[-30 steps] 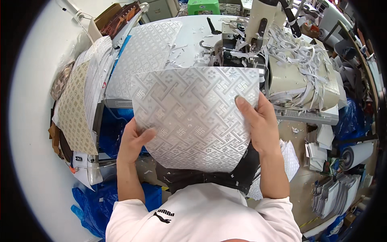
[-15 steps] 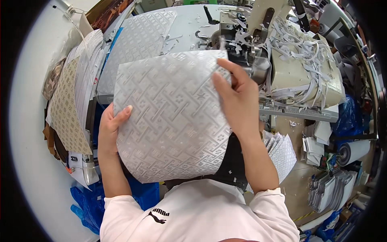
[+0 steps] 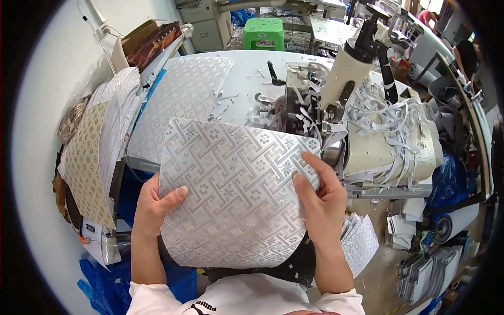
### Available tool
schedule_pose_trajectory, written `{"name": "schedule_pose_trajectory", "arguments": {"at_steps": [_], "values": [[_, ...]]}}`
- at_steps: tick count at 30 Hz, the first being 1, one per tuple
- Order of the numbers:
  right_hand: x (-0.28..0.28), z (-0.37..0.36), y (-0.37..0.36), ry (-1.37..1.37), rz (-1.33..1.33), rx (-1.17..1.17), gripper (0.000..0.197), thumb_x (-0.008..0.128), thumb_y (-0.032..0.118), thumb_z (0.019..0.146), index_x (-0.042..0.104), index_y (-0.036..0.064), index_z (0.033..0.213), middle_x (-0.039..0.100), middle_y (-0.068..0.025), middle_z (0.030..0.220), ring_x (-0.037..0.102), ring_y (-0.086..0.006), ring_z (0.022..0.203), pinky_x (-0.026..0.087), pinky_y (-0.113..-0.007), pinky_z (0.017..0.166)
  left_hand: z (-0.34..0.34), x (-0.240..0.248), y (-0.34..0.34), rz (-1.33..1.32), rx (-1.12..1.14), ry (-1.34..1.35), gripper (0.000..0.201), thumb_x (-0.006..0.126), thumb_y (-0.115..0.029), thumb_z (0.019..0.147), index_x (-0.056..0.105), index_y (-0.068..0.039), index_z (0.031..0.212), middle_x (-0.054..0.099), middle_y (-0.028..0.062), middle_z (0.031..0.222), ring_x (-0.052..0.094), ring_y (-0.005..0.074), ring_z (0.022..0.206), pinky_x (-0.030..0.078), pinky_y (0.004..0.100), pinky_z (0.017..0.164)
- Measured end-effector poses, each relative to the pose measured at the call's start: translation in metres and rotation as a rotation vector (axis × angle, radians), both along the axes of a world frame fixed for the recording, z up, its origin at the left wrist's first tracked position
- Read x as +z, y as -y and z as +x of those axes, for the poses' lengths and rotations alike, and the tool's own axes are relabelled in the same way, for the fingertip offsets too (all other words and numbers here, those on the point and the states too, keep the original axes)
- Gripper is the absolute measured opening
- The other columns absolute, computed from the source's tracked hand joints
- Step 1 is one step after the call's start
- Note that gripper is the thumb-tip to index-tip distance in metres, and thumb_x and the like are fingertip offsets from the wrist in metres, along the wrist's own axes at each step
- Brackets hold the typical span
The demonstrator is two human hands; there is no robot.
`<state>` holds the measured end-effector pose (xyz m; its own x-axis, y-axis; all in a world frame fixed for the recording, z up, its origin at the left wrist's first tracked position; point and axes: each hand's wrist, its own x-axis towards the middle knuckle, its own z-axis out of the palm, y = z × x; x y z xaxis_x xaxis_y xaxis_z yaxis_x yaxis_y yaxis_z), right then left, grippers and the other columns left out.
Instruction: Aligning patterned textile material with a processing machine and trimming edges with scissors.
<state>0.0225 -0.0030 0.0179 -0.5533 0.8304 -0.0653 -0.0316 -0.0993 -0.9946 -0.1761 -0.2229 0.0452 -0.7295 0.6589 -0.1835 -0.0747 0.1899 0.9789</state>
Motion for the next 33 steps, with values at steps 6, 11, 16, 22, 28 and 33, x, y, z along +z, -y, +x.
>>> {"name": "schedule_pose_trajectory", "arguments": {"at_steps": [6, 11, 16, 22, 28, 33], "values": [[-0.001, 0.003, 0.001, -0.008, 0.041, -0.01, 0.036, 0.07, 0.004, 0.094, 0.063, -0.0028, 0.129, 0.056, 0.007, 0.078, 0.041, 0.0017, 0.061, 0.03, -0.017, 0.053, 0.0, -0.007, -0.001, 0.026, -0.004, 0.03, 0.055, 0.079, -0.024, 0.084, 0.06, 0.009, 0.125, 0.071, 0.0138, 0.115, 0.068, 0.0169, 0.099, 0.052, 0.0295, 0.091], [0.002, 0.01, 0.008, 0.028, 0.072, -0.064, 0.035, 0.071, 0.006, 0.095, 0.063, -0.004, 0.128, 0.066, 0.0025, 0.093, 0.051, 0.001, 0.072, 0.039, -0.015, 0.062, 0.001, -0.012, -0.004, 0.021, -0.021, 0.045, 0.054, 0.078, -0.022, 0.085, 0.06, 0.009, 0.125, 0.071, 0.014, 0.116, 0.068, 0.0172, 0.099, 0.052, 0.0296, 0.091], [0.004, -0.003, -0.005, 0.055, 0.067, -0.03, 0.035, 0.071, 0.006, 0.095, 0.064, -0.0035, 0.128, 0.062, 0.0057, 0.087, 0.044, 0.0015, 0.067, 0.034, -0.017, 0.057, -0.009, -0.021, -0.008, -0.003, -0.019, 0.081, 0.051, 0.076, -0.021, 0.086, 0.061, 0.008, 0.125, 0.071, 0.0131, 0.115, 0.068, 0.0169, 0.1, 0.051, 0.0296, 0.092], [-0.001, -0.025, -0.005, 0.004, 0.236, 0.168, 0.034, 0.07, 0.005, 0.095, 0.064, -0.0038, 0.128, 0.059, 0.0071, 0.084, 0.04, 0.0018, 0.065, 0.03, -0.017, 0.055, 0.009, -0.012, 0.022, 0.071, 0.114, 0.103, 0.054, 0.077, -0.021, 0.086, 0.058, 0.008, 0.127, 0.071, 0.0141, 0.116, 0.068, 0.0184, 0.101, 0.053, 0.0311, 0.091], [-0.005, -0.007, 0.002, -0.069, 0.04, 0.068, 0.034, 0.069, 0.005, 0.095, 0.064, -0.0034, 0.128, 0.059, 0.0068, 0.084, 0.042, 0.002, 0.066, 0.031, -0.017, 0.056, 0.014, -0.012, 0.018, 0.042, 0.114, -0.005, 0.053, 0.077, -0.021, 0.086, 0.06, 0.007, 0.126, 0.071, 0.0136, 0.115, 0.068, 0.0178, 0.101, 0.051, 0.0315, 0.092], [-0.005, -0.006, -0.007, -0.028, 0.027, 0.028, 0.034, 0.067, 0.005, 0.096, 0.063, -0.0027, 0.129, 0.057, 0.0065, 0.078, 0.038, 0.0007, 0.062, 0.029, -0.018, 0.053, 0.003, -0.009, 0.0, 0.036, 0.043, 0.02, 0.052, 0.078, -0.021, 0.086, 0.06, 0.007, 0.126, 0.072, 0.013, 0.114, 0.068, 0.0169, 0.1, 0.051, 0.0308, 0.092]]}}
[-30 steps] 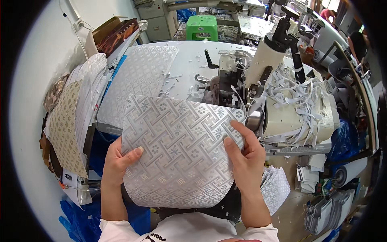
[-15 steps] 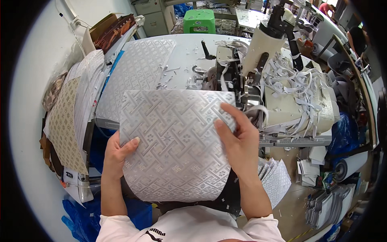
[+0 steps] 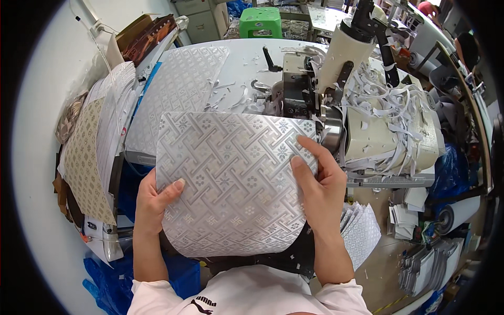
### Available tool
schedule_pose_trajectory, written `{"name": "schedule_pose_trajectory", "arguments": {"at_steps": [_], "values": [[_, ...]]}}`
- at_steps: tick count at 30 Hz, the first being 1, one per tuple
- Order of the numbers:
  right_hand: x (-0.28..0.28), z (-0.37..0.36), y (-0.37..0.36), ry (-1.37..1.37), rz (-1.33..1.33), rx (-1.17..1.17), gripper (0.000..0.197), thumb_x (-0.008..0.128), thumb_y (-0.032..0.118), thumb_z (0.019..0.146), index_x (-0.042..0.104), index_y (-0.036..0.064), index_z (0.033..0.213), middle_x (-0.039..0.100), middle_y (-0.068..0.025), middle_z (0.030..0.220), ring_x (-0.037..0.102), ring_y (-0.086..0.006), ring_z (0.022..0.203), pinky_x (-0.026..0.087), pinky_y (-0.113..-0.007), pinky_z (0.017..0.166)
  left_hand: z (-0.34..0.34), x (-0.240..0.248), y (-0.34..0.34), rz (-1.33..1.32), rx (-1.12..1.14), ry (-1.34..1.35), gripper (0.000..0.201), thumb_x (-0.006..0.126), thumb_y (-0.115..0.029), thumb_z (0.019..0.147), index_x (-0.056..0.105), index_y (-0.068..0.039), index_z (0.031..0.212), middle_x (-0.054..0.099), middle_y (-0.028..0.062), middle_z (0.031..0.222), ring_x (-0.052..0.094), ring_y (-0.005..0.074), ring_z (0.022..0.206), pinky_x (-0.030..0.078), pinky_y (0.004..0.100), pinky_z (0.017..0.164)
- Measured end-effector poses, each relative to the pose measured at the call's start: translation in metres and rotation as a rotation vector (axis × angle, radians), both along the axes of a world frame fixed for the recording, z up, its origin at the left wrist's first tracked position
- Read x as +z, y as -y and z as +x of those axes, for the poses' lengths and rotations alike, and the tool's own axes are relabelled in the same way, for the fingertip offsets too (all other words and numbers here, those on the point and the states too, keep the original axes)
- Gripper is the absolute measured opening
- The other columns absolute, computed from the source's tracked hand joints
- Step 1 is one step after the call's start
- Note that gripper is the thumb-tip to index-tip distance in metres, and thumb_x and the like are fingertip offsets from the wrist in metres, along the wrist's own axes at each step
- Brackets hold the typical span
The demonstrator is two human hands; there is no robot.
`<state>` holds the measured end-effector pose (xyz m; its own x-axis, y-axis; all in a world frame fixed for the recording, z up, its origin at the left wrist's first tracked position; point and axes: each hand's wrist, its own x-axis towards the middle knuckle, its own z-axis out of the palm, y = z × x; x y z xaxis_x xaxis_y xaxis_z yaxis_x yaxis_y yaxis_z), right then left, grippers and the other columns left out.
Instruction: Aligning patterned textile material with a processing machine and trimming edges with scissors.
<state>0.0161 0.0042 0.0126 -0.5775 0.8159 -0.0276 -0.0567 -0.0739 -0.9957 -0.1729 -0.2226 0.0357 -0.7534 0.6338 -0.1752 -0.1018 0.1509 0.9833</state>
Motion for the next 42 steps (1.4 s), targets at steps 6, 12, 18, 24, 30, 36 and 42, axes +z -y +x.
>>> {"name": "schedule_pose_trajectory", "arguments": {"at_steps": [6, 12, 18, 24, 30, 36, 42], "values": [[0.002, -0.004, -0.005, -0.015, 0.027, -0.028, 0.032, 0.068, 0.005, 0.096, 0.064, -0.0029, 0.127, 0.056, 0.0061, 0.077, 0.038, 0.0006, 0.062, 0.029, -0.019, 0.053, -0.003, 0.008, -0.007, -0.019, -0.013, -0.016, 0.05, 0.077, -0.02, 0.087, 0.061, 0.007, 0.125, 0.072, 0.0129, 0.113, 0.069, 0.0167, 0.099, 0.052, 0.03, 0.091], [0.005, -0.014, -0.006, -0.035, -0.013, -0.012, 0.034, 0.07, 0.005, 0.095, 0.065, -0.0029, 0.127, 0.061, 0.0058, 0.089, 0.042, 0.0018, 0.066, 0.031, -0.017, 0.056, -0.005, 0.006, -0.002, -0.006, -0.011, -0.031, 0.051, 0.076, -0.019, 0.087, 0.059, 0.008, 0.127, 0.072, 0.0137, 0.115, 0.069, 0.0177, 0.1, 0.053, 0.0309, 0.091], [0.015, -0.01, 0.014, 0.021, 0.302, 0.098, 0.034, 0.07, 0.006, 0.095, 0.065, -0.0023, 0.128, 0.061, 0.0064, 0.087, 0.041, 0.0023, 0.064, 0.029, -0.016, 0.055, 0.005, 0.002, 0.026, 0.112, 0.083, 0.051, 0.053, 0.076, -0.018, 0.086, 0.058, 0.008, 0.129, 0.07, 0.0143, 0.119, 0.069, 0.0184, 0.101, 0.052, 0.0308, 0.092], [0.006, -0.001, 0.01, -0.036, 0.077, -0.029, 0.034, 0.07, 0.005, 0.095, 0.065, -0.0029, 0.128, 0.061, 0.0067, 0.086, 0.042, 0.0024, 0.065, 0.029, -0.016, 0.055, -0.002, -0.004, 0.009, 0.046, 0.042, 0.015, 0.054, 0.076, -0.018, 0.086, 0.058, 0.007, 0.13, 0.07, 0.0138, 0.119, 0.068, 0.018, 0.103, 0.051, 0.0308, 0.094], [-0.003, -0.005, -0.004, -0.007, 0.035, -0.018, 0.033, 0.069, 0.006, 0.095, 0.065, -0.0028, 0.127, 0.06, 0.0057, 0.08, 0.039, -0.0001, 0.061, 0.03, -0.019, 0.053, -0.003, 0.008, -0.006, 0.016, -0.023, 0.009, 0.053, 0.076, -0.019, 0.086, 0.059, 0.007, 0.128, 0.071, 0.0126, 0.117, 0.068, 0.0168, 0.101, 0.051, 0.0305, 0.094], [-0.001, -0.004, -0.009, -0.011, -0.018, -0.034, 0.033, 0.068, 0.006, 0.096, 0.065, -0.0035, 0.126, 0.059, 0.0052, 0.08, 0.039, -0.0002, 0.062, 0.03, -0.019, 0.053, -0.005, 0.008, -0.012, -0.023, -0.026, -0.009, 0.052, 0.077, -0.02, 0.086, 0.06, 0.007, 0.127, 0.071, 0.0132, 0.116, 0.068, 0.017, 0.1, 0.051, 0.0305, 0.094], [-0.005, -0.005, -0.013, -0.062, -0.032, -0.031, 0.033, 0.069, 0.006, 0.096, 0.065, -0.004, 0.127, 0.062, 0.0039, 0.084, 0.044, 0.0001, 0.065, 0.032, -0.018, 0.055, -0.005, 0.01, -0.015, -0.02, -0.027, -0.023, 0.052, 0.077, -0.021, 0.086, 0.06, 0.008, 0.127, 0.071, 0.0141, 0.116, 0.069, 0.0176, 0.101, 0.051, 0.031, 0.094]]}}
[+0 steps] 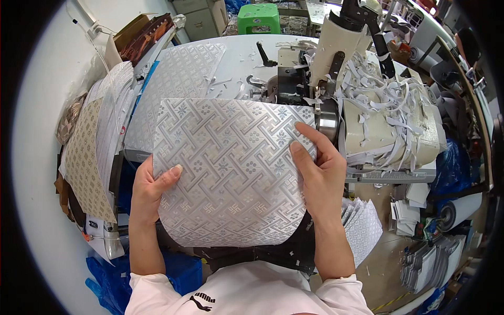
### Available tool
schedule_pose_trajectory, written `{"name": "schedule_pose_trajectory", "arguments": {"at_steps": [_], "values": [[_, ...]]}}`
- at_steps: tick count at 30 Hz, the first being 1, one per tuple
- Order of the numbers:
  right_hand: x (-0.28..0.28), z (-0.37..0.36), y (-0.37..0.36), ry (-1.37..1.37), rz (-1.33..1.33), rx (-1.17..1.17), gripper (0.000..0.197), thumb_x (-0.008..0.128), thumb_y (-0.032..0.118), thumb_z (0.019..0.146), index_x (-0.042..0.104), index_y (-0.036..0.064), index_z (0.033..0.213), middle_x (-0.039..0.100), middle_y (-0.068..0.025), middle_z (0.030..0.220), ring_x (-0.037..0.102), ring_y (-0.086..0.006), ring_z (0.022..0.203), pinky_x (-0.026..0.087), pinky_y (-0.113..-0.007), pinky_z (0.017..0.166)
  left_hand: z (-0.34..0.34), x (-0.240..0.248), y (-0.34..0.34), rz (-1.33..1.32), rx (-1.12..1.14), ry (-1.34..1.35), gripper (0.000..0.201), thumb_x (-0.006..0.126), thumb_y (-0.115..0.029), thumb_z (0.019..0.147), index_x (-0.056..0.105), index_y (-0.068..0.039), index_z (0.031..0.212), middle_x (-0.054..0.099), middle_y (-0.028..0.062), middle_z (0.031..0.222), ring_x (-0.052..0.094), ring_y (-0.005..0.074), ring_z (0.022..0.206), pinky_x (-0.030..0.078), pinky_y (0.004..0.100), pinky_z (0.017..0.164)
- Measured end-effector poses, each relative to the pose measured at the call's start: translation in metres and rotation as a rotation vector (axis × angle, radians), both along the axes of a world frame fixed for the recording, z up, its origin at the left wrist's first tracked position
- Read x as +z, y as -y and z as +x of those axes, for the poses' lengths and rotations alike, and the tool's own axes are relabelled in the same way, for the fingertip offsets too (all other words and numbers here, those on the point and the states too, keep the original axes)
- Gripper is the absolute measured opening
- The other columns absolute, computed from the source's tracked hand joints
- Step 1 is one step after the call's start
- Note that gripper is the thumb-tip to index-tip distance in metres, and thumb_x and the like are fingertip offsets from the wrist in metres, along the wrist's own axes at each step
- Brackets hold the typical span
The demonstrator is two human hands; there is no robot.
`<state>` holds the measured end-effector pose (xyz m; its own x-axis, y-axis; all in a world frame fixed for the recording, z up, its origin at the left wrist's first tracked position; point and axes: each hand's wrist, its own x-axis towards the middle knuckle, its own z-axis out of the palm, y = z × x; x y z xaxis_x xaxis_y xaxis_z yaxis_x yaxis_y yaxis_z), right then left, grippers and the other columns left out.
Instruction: Aligning patterned textile material with a processing machine and trimming edges with scissors.
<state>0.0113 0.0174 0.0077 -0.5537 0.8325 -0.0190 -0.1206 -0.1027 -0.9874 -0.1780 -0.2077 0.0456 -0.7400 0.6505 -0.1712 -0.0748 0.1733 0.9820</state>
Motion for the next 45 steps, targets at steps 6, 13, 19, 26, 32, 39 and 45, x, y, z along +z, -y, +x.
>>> {"name": "schedule_pose_trajectory", "arguments": {"at_steps": [6, 13, 19, 26, 32, 39, 45], "values": [[0.002, 0.004, 0.0, 0.015, 0.014, 0.015, 0.033, 0.069, 0.007, 0.096, 0.065, -0.0032, 0.127, 0.058, 0.0052, 0.079, 0.04, -0.0001, 0.062, 0.03, -0.019, 0.053, 0.004, 0.001, 0.001, 0.04, 0.007, -0.005, 0.055, 0.078, -0.022, 0.085, 0.059, 0.008, 0.127, 0.071, 0.0148, 0.116, 0.069, 0.018, 0.102, 0.052, 0.0313, 0.094], [0.009, 0.004, 0.004, -0.07, -0.145, 0.019, 0.035, 0.07, 0.006, 0.096, 0.063, -0.0086, 0.127, 0.07, -0.006, 0.101, 0.063, -0.0054, 0.082, 0.048, -0.019, 0.07, 0.001, 0.014, 0.004, 0.027, -0.012, 0.007, 0.059, 0.079, -0.024, 0.084, 0.058, 0.01, 0.128, 0.071, 0.0157, 0.118, 0.069, 0.0192, 0.103, 0.051, 0.0315, 0.095], [0.005, 0.002, 0.001, -0.059, -0.13, -0.004, 0.035, 0.07, 0.006, 0.095, 0.064, -0.0088, 0.127, 0.07, -0.0071, 0.102, 0.064, -0.0062, 0.082, 0.049, -0.02, 0.072, -0.002, 0.015, -0.001, 0.033, -0.013, -0.023, 0.059, 0.079, -0.024, 0.084, 0.058, 0.01, 0.128, 0.071, 0.0155, 0.117, 0.069, 0.0192, 0.103, 0.051, 0.0312, 0.096], [0.007, 0.001, 0.0, -0.041, -0.104, -0.023, 0.036, 0.071, 0.006, 0.095, 0.064, -0.0087, 0.127, 0.071, -0.0072, 0.101, 0.063, -0.006, 0.082, 0.049, -0.019, 0.072, -0.001, 0.015, -0.005, 0.026, -0.003, -0.03, 0.057, 0.079, -0.024, 0.084, 0.06, 0.009, 0.127, 0.071, 0.0142, 0.115, 0.069, 0.0184, 0.102, 0.052, 0.0306, 0.094], [0.004, 0.003, -0.002, -0.031, -0.083, -0.026, 0.036, 0.071, 0.006, 0.094, 0.064, -0.0087, 0.127, 0.071, -0.0058, 0.098, 0.062, -0.0051, 0.08, 0.047, -0.018, 0.07, -0.002, 0.012, -0.006, 0.004, -0.016, -0.028, 0.056, 0.078, -0.023, 0.085, 0.059, 0.008, 0.128, 0.071, 0.0142, 0.115, 0.069, 0.0176, 0.099, 0.053, 0.0308, 0.093], [0.006, 0.029, -0.021, 0.057, -0.001, -0.057, 0.034, 0.07, 0.006, 0.095, 0.065, -0.0063, 0.127, 0.065, -0.0002, 0.09, 0.053, -0.0023, 0.072, 0.04, -0.018, 0.062, 0.015, -0.005, -0.024, 0.049, -0.108, 0.091, 0.049, 0.075, -0.019, 0.089, 0.059, 0.007, 0.127, 0.071, 0.0124, 0.114, 0.069, 0.0158, 0.098, 0.053, 0.0296, 0.091], [0.001, 0.081, -0.071, 0.122, 0.146, -0.07, 0.033, 0.071, 0.008, 0.096, 0.066, -0.0004, 0.127, 0.058, 0.0061, 0.08, 0.043, 0.0007, 0.064, 0.029, -0.018, 0.053, 0.046, -0.029, -0.067, 0.05, -0.293, 0.205, 0.04, 0.072, -0.015, 0.095, 0.059, 0.006, 0.126, 0.071, 0.0098, 0.115, 0.067, 0.0138, 0.1, 0.054, 0.0288, 0.089]]}}
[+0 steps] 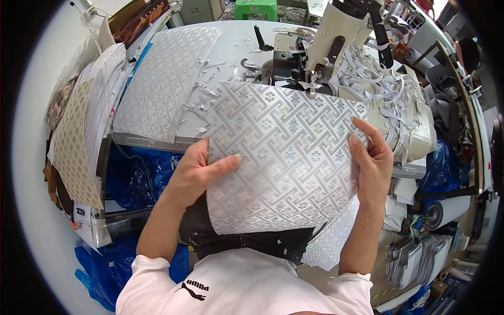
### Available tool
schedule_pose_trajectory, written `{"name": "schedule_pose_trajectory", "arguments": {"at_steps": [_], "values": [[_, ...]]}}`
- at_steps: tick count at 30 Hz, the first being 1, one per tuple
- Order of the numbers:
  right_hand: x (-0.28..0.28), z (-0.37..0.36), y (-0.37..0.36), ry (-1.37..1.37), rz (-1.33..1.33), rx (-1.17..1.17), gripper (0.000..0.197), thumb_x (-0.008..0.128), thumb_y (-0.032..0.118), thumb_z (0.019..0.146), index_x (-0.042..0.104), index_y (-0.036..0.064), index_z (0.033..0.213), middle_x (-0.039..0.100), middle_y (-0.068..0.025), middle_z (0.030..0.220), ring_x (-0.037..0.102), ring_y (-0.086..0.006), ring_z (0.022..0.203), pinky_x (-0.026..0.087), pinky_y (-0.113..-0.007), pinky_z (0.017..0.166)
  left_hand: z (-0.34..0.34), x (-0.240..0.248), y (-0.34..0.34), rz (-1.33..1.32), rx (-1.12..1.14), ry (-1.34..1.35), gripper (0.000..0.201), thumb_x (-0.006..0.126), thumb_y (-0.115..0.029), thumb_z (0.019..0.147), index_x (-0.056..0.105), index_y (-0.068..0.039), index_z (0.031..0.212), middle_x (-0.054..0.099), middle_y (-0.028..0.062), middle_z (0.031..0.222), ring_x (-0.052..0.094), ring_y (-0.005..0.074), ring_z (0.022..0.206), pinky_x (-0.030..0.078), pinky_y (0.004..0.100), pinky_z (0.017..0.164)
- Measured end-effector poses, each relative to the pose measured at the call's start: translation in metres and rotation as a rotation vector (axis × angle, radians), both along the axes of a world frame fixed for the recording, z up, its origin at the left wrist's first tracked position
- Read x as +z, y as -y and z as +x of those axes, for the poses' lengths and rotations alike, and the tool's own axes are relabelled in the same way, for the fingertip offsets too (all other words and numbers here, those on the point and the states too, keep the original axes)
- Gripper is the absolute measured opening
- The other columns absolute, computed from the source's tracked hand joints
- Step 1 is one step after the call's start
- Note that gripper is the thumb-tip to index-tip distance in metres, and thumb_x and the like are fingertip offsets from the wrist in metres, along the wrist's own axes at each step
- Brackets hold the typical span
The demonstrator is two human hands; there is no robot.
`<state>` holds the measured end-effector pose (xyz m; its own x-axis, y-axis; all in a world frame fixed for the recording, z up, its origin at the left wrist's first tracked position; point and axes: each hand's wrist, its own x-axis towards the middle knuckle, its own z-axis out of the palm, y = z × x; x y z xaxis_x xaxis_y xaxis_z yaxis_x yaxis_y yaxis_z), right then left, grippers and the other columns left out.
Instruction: Aligning patterned textile material with a processing machine and trimming edges with scissors.
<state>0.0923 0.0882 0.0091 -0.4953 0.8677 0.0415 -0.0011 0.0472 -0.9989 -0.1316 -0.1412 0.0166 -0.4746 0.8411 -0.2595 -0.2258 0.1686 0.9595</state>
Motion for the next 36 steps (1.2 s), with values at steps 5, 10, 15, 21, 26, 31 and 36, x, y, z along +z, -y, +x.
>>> {"name": "schedule_pose_trajectory", "arguments": {"at_steps": [5, 10, 15, 21, 26, 31, 36], "values": [[0.013, 0.054, -0.04, 0.036, -0.03, 0.016, 0.036, 0.069, 0.005, 0.096, 0.063, -0.0018, 0.131, 0.07, -0.0029, 0.095, 0.06, -0.0029, 0.078, 0.045, -0.016, 0.067, 0.035, -0.022, -0.043, 0.129, -0.24, 0.196, 0.037, 0.063, -0.014, 0.101, 0.057, 0.005, 0.132, 0.068, 0.0075, 0.123, 0.063, 0.0122, 0.108, 0.051, 0.0296, 0.095], [0.035, 0.099, -0.06, 0.139, 0.067, -0.086, 0.038, 0.07, 0.009, 0.097, 0.062, 0.0008, 0.133, 0.071, -0.0055, 0.098, 0.062, -0.0061, 0.082, 0.049, -0.02, 0.074, 0.072, -0.032, -0.086, 0.19, -0.33, 0.134, 0.038, 0.059, -0.016, 0.103, 0.054, 0.003, 0.136, 0.067, 0.0078, 0.123, 0.062, 0.0139, 0.108, 0.05, 0.0315, 0.095], [0.071, 0.126, -0.042, 0.614, 0.994, -0.362, 0.048, 0.071, 0.019, 0.095, 0.058, 0.002, 0.138, 0.067, -0.0133, 0.121, 0.064, -0.0189, 0.104, 0.052, -0.027, 0.084, 0.103, -0.025, -0.103, 0.21, -0.508, -0.188, 0.039, 0.06, -0.017, 0.102, 0.053, 0.0, 0.137, 0.07, 0.0149, 0.113, 0.067, 0.0191, 0.096, 0.052, 0.0332, 0.085], [0.103, 0.147, -0.002, 0.613, 0.803, 0.242, 0.048, 0.076, 0.018, 0.09, 0.061, 0.0004, 0.132, 0.065, -0.0149, 0.131, 0.064, -0.0278, 0.117, 0.056, -0.031, 0.082, 0.127, 0.009, -0.079, 0.319, -0.859, -0.75, 0.029, 0.065, -0.014, 0.098, 0.062, 0.0, 0.123, 0.071, 0.0203, 0.1, 0.071, 0.0333, 0.08, 0.053, 0.0357, 0.068], [0.06, 0.272, 0.029, 0.42, 0.478, -0.236, 0.013, 0.069, -0.002, 0.091, 0.067, -0.0013, 0.103, 0.069, -0.0025, 0.088, 0.062, -0.0106, 0.08, 0.048, -0.023, 0.07, 0.081, -0.005, -0.025, 0.282, -0.215, -0.824, 0.023, 0.06, -0.008, 0.101, 0.064, 0.002, 0.121, 0.071, 0.0139, 0.12, 0.069, 0.023, 0.105, 0.052, 0.0337, 0.094], [-0.109, 0.465, 0.126, 0.136, 0.029, -1.196, 0.034, 0.067, 0.005, 0.096, 0.058, -0.0009, 0.129, 0.068, -0.0048, 0.112, 0.06, -0.0117, 0.095, 0.047, -0.024, 0.081, -0.072, -0.046, 0.042, -0.249, 0.301, -1.483, 0.045, 0.052, -0.024, 0.107, 0.049, 0.001, 0.145, 0.055, 0.0193, 0.145, 0.053, 0.0322, 0.133, 0.04, 0.0405, 0.111], [-0.326, 0.513, 0.235, -0.129, -0.213, -1.58, 0.037, 0.07, 0.009, 0.095, 0.056, 0.0034, 0.128, 0.066, -0.0065, 0.114, 0.059, -0.016, 0.092, 0.049, -0.034, 0.081, -0.16, -0.104, 0.087, -0.426, 0.083, -1.598, 0.047, 0.054, -0.028, 0.106, 0.051, -0.004, 0.146, 0.053, 0.0176, 0.147, 0.049, 0.034, 0.137, 0.044, 0.0465, 0.109]]}}
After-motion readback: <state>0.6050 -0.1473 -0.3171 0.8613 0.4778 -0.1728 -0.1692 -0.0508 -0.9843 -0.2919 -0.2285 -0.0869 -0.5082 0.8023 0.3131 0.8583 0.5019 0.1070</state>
